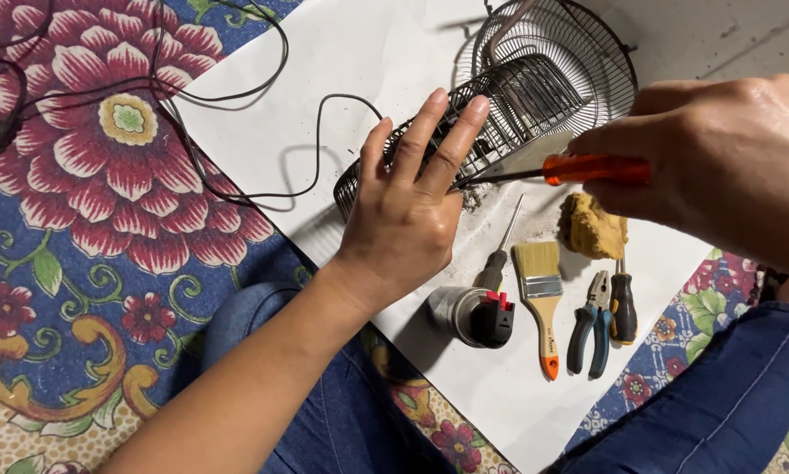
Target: The person disassembles a small electric fan using a screwdriver, removes screws, and cleans the internal components with a brush and spray lubricant. They then reassemble the fan parts and tighten the screws.
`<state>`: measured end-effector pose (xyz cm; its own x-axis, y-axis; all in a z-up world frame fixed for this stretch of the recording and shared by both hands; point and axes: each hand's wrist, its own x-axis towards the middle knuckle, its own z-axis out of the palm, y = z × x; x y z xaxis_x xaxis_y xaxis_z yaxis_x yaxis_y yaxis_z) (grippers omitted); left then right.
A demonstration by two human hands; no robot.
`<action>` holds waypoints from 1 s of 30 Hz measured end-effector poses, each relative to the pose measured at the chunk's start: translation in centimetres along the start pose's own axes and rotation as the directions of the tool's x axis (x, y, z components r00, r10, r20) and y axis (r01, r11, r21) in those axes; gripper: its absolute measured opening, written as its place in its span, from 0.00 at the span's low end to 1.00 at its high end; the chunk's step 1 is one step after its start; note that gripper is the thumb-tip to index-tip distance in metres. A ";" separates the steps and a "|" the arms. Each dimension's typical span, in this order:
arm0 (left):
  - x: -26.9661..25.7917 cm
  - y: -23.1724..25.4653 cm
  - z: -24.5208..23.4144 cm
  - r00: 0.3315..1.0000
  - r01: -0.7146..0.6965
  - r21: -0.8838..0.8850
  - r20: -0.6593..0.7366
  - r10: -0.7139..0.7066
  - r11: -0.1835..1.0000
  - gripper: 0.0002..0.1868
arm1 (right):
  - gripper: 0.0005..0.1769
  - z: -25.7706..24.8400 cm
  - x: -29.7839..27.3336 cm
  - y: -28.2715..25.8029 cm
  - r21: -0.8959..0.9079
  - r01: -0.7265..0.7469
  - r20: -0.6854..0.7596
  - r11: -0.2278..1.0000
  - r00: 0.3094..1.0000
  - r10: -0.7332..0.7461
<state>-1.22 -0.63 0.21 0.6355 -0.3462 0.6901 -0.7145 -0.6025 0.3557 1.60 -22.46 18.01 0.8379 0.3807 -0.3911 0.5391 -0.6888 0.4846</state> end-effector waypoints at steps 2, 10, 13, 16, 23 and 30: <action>0.0 0.0 0.0 1.000 0.003 -0.006 -0.003 -0.003 1.000 0.16 | 0.23 0.2 0.2 0.2 0.038 0.010 -0.042 0.999 0.999 -0.008; 0.0 -0.1 0.1 1.000 0.008 -0.006 0.013 -0.008 1.000 0.17 | 0.23 1.0 0.6 0.5 0.023 0.037 -0.071 0.999 0.997 -0.035; 0.1 0.0 0.1 1.000 -0.003 0.003 0.009 0.003 1.000 0.17 | 0.23 1.1 0.8 0.7 0.048 0.056 -0.094 0.997 0.994 -0.051; 0.0 0.0 0.1 1.000 -0.010 0.006 -0.002 0.010 1.000 0.16 | 0.23 1.2 0.8 0.8 0.059 0.054 -0.091 0.997 0.995 -0.048; 0.2 0.1 0.1 1.000 -0.013 0.013 0.003 0.013 1.000 0.16 | 0.22 0.3 1.2 0.5 0.036 0.107 -0.152 0.994 0.983 -0.101; 0.2 0.1 0.1 1.000 -0.007 0.002 -0.002 0.007 1.000 0.14 | 0.22 -1.1 1.4 -0.1 -0.126 0.064 0.055 0.990 0.997 -0.058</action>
<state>-1.10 -0.87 0.29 0.6297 -0.3495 0.6938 -0.7185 -0.6015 0.3493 2.79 -21.16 18.23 0.7996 0.3852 -0.4608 0.5981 -0.5797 0.5533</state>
